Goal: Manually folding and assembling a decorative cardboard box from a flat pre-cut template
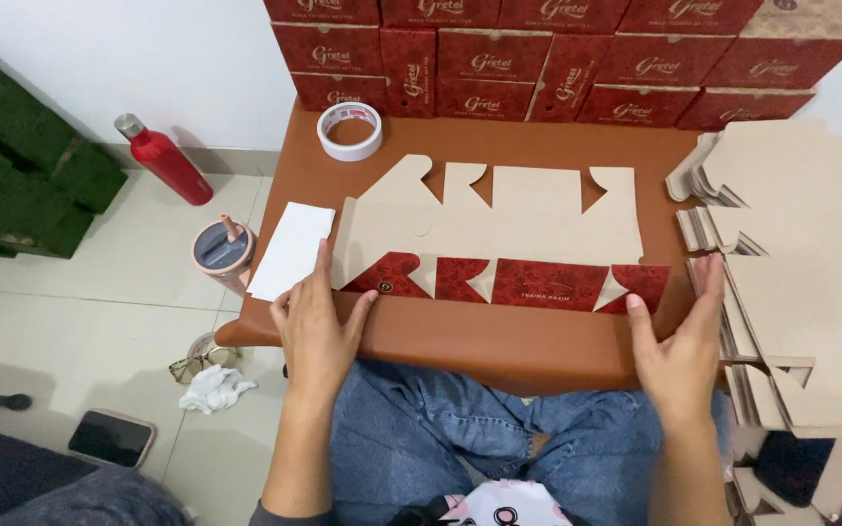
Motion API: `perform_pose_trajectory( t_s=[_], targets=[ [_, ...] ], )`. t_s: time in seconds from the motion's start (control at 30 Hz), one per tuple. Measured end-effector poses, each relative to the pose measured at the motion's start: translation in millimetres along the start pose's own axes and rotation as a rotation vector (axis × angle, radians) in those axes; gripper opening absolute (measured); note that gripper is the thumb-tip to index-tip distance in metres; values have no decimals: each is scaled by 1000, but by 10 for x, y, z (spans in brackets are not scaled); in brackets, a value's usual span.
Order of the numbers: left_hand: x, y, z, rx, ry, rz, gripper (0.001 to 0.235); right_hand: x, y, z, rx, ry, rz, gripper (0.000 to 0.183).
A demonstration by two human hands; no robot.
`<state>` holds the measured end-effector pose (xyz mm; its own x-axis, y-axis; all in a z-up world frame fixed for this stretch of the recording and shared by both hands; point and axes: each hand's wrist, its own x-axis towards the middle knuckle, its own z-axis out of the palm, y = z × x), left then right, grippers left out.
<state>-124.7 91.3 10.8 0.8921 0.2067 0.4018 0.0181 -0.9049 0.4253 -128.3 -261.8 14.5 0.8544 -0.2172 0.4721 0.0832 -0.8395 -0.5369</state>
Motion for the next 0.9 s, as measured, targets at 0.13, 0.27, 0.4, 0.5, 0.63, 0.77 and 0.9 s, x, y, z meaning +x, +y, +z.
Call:
perform_pose_trajectory(
  t_s=[0.13, 0.27, 0.4, 0.5, 0.63, 0.77, 0.9],
  targets=[
    [-29, 68, 49, -118, 25, -19, 82, 23, -33, -29, 106, -58, -27, 89],
    [-21, 151, -11, -180, 33, 56, 71, 63, -49, -59, 161, -55, -19, 92],
    [-19, 134, 1, -140, -12, 70, 71, 65, -56, -91, 161, -113, 71, 91],
    [-40, 141, -20, -88, 21, 61, 76, 34, -18, -128, 188, -108, 81, 84],
    [-139, 151, -51, -31, 125, 77, 71, -117, -65, -177, 154, -32, 45, 75],
    [-307, 234, 7, -76, 112, 133, 69, -373, 5, -140, 133, -32, -30, 71],
    [-540, 376, 58, -192, -7, 358, 77, -730, 12, -60, 105, -117, -195, 65]
  ],
)
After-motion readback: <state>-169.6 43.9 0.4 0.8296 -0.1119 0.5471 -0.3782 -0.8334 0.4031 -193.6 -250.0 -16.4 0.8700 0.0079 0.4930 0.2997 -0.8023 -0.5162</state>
